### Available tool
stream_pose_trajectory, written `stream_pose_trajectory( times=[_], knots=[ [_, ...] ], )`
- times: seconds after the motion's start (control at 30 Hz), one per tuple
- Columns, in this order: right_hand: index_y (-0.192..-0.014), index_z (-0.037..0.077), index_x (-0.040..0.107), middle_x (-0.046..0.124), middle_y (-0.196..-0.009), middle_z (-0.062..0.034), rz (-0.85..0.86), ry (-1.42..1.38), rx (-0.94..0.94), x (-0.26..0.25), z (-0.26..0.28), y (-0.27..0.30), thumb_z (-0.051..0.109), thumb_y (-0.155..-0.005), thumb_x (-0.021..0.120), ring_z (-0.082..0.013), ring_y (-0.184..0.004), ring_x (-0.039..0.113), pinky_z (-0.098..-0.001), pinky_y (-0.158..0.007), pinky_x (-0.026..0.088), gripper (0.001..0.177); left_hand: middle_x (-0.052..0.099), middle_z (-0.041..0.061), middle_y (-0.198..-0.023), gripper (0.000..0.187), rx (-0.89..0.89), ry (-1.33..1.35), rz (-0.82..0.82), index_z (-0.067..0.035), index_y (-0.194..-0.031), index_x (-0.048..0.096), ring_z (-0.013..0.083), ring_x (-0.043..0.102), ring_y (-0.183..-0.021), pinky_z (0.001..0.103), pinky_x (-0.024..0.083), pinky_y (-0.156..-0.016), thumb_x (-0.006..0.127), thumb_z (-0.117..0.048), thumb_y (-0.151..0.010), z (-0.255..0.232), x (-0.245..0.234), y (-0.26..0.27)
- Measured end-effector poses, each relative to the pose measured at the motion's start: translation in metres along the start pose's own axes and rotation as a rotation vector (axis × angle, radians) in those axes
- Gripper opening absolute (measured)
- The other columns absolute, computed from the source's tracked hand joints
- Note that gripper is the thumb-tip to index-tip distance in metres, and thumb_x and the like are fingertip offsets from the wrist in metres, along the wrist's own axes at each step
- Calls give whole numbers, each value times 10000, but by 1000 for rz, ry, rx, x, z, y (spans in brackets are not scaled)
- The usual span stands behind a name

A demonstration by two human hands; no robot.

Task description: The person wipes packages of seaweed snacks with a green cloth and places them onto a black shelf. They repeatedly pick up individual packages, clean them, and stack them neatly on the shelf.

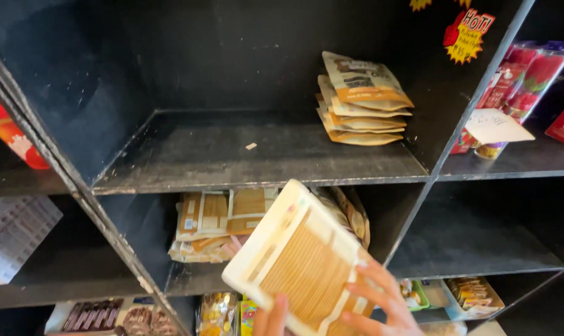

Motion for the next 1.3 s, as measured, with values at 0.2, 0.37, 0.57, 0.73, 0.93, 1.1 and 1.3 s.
stream_pose_trajectory(
  times=[0.2, 0.37, 0.57, 0.73, 0.93, 1.1, 1.3],
  knots=[
    [-1088, 112, 649, 627, -1236, -168, -98, 136, 7, -58, 16, -58, 224, -788, 731, -446, -1267, 595, -654, -1087, 469, 331, 661, 249, -1330, 712, -170, -141, 66, -21, -1501, 388, 385, 731, -1051, 463, 650, -675, 476, -465, -951, -64, 125, -16],
    [-1149, 52, 617, 666, -1181, -216, -69, 262, 85, -131, -1, -122, 169, -721, 774, -380, -1141, 682, -446, -959, 576, 470, 487, 183, -1457, 899, 333, -529, 262, -54, -1568, 205, 320, 605, -1211, 481, 579, -904, 621, -550, -944, -165, 211, -22],
    [-1255, 88, 643, 718, -1138, -48, 404, 120, 503, -170, -73, -176, 76, -776, 756, -192, -1046, 717, -323, -890, 587, 492, 583, 159, -1345, 780, 1158, -1408, 209, -60, -1376, 516, 329, 554, -1302, 473, 458, -1089, 815, -490, -798, -225, 279, -29],
    [-1353, 95, 573, 691, -1266, -74, 507, 153, 363, -164, -92, -241, 149, -798, 779, -181, -1127, 691, -368, -928, 545, 595, 785, 87, -1022, 351, 580, -1269, 552, -44, -1115, 758, 217, 734, -926, 381, 587, -821, 767, -330, -912, -179, 289, -101],
    [-1403, 65, 449, 553, -1381, -72, -110, 140, 416, -186, -99, -223, 134, -883, 783, -173, -1249, 554, -334, -983, 481, 622, 775, 109, -988, 274, 409, -836, 407, 27, -1127, 741, 142, 694, -817, 325, 579, -688, 723, -160, -927, -182, 300, -200],
    [-1326, 36, 531, 559, -1315, -118, -293, 306, 510, -141, -143, -98, 81, -864, 803, -250, -1194, 565, -386, -1024, 483, 539, 781, 102, -1067, 281, 548, -876, 378, 37, -1157, 698, 150, 730, -939, 323, 604, -822, 722, -80, -903, -239, 339, -262],
    [-1273, 80, 619, 524, -1383, -168, -392, 541, 604, -72, -191, -10, 106, -835, 796, -388, -1308, 489, -464, -1090, 413, 473, 694, 162, -1212, 488, 525, -928, 450, 22, -1300, 478, 238, 707, -1104, 362, 595, -931, 664, 63, -851, -231, 373, -357]
  ],
)
Point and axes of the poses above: each hand's wrist, its own y-axis away from the middle knuckle, its own x-axis out of the palm, z = x × y, the point moved 7 cm from there along -y, towards the middle knuckle
